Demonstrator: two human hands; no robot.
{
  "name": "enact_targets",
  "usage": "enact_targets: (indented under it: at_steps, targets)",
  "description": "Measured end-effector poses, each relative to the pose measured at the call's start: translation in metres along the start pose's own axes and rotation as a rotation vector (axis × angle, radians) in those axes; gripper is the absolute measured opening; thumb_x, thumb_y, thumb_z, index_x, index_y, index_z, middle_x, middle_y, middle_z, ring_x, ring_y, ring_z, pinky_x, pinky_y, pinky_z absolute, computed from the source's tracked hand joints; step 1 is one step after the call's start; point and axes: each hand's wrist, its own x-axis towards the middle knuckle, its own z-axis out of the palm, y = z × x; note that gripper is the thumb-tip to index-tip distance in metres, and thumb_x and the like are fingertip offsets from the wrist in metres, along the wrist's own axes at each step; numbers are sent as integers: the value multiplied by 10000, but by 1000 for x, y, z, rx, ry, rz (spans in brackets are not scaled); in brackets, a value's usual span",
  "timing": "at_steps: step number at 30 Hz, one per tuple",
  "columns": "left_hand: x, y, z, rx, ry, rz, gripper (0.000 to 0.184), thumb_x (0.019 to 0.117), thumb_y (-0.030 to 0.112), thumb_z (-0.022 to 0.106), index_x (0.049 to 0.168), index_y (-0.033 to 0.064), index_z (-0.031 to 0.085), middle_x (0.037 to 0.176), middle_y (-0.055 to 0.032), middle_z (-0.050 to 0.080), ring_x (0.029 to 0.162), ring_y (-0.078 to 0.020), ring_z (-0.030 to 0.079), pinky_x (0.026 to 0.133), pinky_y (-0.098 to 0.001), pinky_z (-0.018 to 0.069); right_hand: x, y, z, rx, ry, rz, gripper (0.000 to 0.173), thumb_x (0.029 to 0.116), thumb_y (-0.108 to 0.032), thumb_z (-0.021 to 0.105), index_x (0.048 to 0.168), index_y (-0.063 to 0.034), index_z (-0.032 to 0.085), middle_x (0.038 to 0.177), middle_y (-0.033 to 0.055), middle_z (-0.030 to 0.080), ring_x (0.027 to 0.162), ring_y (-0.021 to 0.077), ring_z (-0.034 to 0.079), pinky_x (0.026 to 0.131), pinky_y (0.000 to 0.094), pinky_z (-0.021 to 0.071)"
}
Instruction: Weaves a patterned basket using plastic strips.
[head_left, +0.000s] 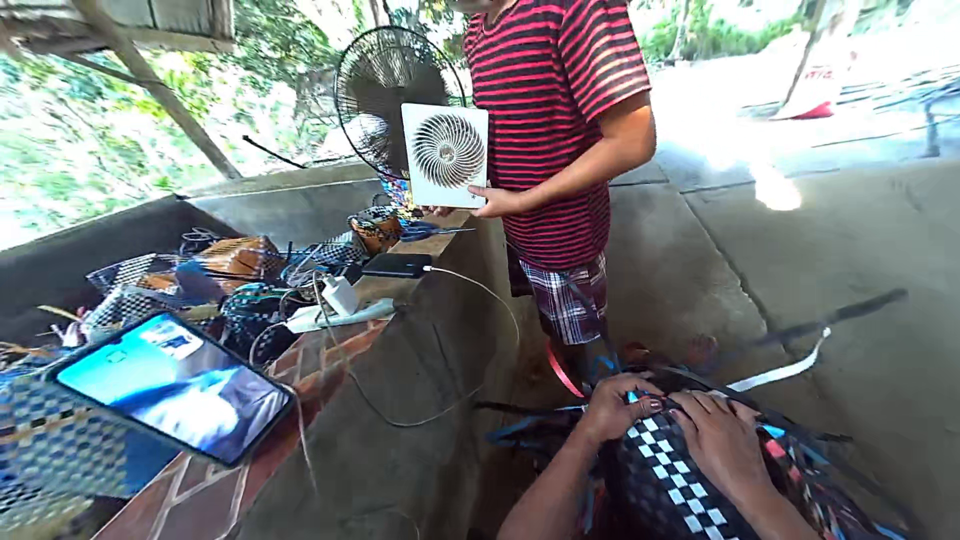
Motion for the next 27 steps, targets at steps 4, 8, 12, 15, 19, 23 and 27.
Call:
enact_targets:
  at_steps: [4, 8, 12, 15, 19, 23, 27]
  targets:
    - [-1, -2, 7, 35, 20, 41, 160, 956, 67, 664, 964, -73, 742, 964, -146, 737, 968, -163, 685, 946, -357, 523, 4, -6, -1, 31, 6, 37, 111, 890, -18, 647, 850, 3, 749, 861, 172, 746, 893, 417, 716, 905, 679, 446]
    - [0, -2, 8, 44, 3, -15, 181, 975, 96, 654, 979, -61, 742, 992, -146, 732, 990, -172, 679, 955, -368, 521, 4, -7, -5, 34, -99, 84, 134, 926, -36, 632, 948, -2, 759, 979, 186, 754, 993, 425, 704, 942, 696, 418]
    - [1, 0, 14, 60, 3, -62, 193, 980, 113, 646, 964, -56, 737, 979, -139, 726, 959, -170, 674, 922, -369, 524, 3, -8, -1, -18, -130, 72, 171, 943, -25, 575, 946, 15, 742, 980, 200, 753, 982, 410, 718, 936, 653, 455]
    - [-1, 2, 17, 135, 11, -66, 216, 996, 146, 641, 997, -41, 749, 1008, -148, 741, 982, -208, 696, 937, -421, 533, 2, -6, 0, -16, -96, 71, 145, 904, 31, 595, 895, 12, 739, 920, 185, 754, 939, 395, 726, 923, 641, 462]
    - [-3, 2, 9, 101, -18, -60, 265, 1030, 122, 583, 1183, -56, 707, 1181, -202, 702, 1127, -252, 668, 1039, -415, 509, -1, 1, 1, 6, -126, 55, 191, 954, -48, 565, 985, 8, 746, 1010, 195, 745, 1020, 423, 696, 918, 665, 445]
    - [-3, 3, 7, 131, 23, -96, 259, 1040, 119, 566, 1092, -72, 734, 1092, -208, 703, 1051, -250, 665, 981, -386, 517, 2, -2, -1, -38, -237, 121, 350, 1050, -226, 481, 1036, -1, 749, 1071, 210, 732, 1083, 436, 672, 926, 670, 428]
    - [-5, 3, 15, 208, 81, -82, 266, 1036, 110, 566, 978, -76, 748, 973, -183, 728, 949, -240, 695, 920, -401, 536, 4, -5, -1, -61, -210, 139, 297, 1027, -194, 586, 884, 17, 738, 951, 206, 745, 997, 430, 701, 895, 672, 435]
